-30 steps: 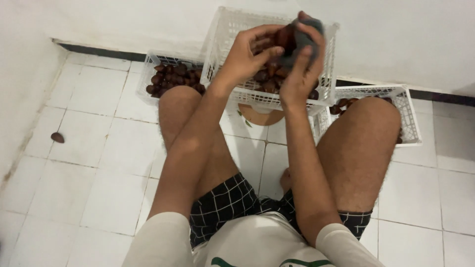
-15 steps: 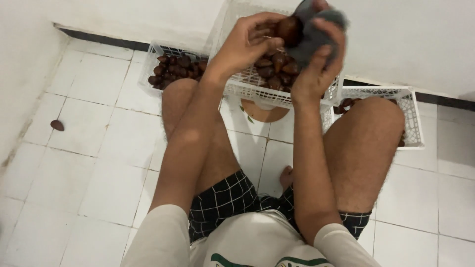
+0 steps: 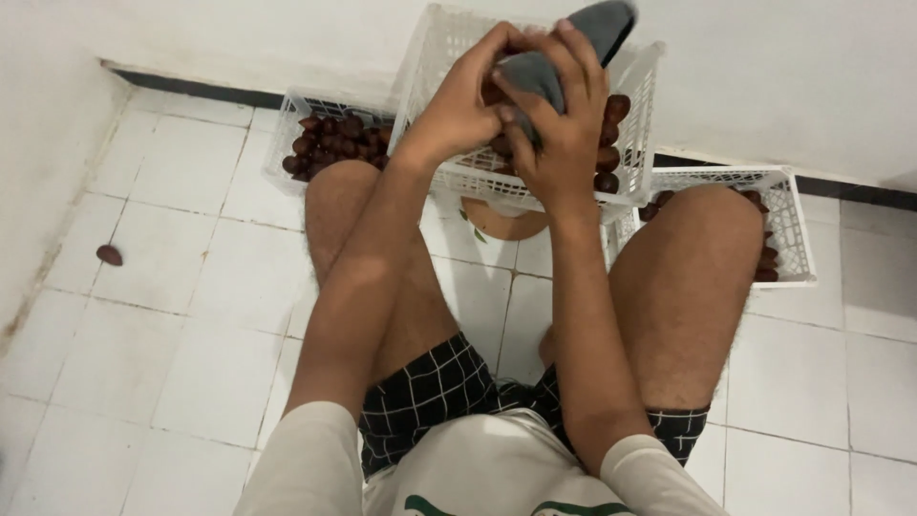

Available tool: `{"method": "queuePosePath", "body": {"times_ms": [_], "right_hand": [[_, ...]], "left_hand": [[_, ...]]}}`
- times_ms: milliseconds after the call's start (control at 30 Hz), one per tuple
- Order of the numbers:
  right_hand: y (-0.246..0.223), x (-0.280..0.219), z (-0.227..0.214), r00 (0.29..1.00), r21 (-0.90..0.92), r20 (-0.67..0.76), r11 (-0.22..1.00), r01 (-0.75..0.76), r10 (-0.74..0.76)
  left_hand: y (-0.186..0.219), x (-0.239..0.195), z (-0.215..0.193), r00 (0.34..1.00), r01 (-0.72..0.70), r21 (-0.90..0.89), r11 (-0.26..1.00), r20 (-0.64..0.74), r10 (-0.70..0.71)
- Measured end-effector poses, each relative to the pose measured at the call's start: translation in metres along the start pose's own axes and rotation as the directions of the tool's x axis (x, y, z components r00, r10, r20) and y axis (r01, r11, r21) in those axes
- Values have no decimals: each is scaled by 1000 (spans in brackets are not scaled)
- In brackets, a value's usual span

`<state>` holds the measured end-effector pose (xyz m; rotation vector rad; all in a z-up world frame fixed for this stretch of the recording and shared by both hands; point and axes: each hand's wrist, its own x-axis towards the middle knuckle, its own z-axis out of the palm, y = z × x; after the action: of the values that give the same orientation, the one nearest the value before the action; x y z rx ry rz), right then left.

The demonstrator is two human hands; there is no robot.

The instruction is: The person sits on the floor and wipes brown nut-like objects with a grey cloth, moving them between three white plastic baskets. The person handles the items one at a time, rubbing them with the cloth and placing them into different baskets.

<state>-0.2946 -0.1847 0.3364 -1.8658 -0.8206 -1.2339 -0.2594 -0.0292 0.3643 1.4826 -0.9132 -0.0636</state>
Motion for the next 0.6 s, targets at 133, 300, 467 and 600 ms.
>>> {"method": "queuePosePath", "body": {"times_ms": [133, 300, 467, 600], "right_hand": [[-3, 1, -3, 929, 25, -130, 938, -345, 345], [3, 1, -5, 989, 0, -120, 996, -87, 86], [8, -12, 3, 875, 145, -285, 920, -364, 391], [4, -6, 1, 998, 72, -11, 995, -68, 69]], "left_hand": [[1, 1, 0, 999, -17, 162, 987, 34, 12], [6, -1, -3, 997, 7, 242, 970, -79, 12], [-13, -3, -11, 989, -113, 349, 930, -54, 140], [-18, -2, -7, 993, -21, 356, 934, -102, 61]]}}
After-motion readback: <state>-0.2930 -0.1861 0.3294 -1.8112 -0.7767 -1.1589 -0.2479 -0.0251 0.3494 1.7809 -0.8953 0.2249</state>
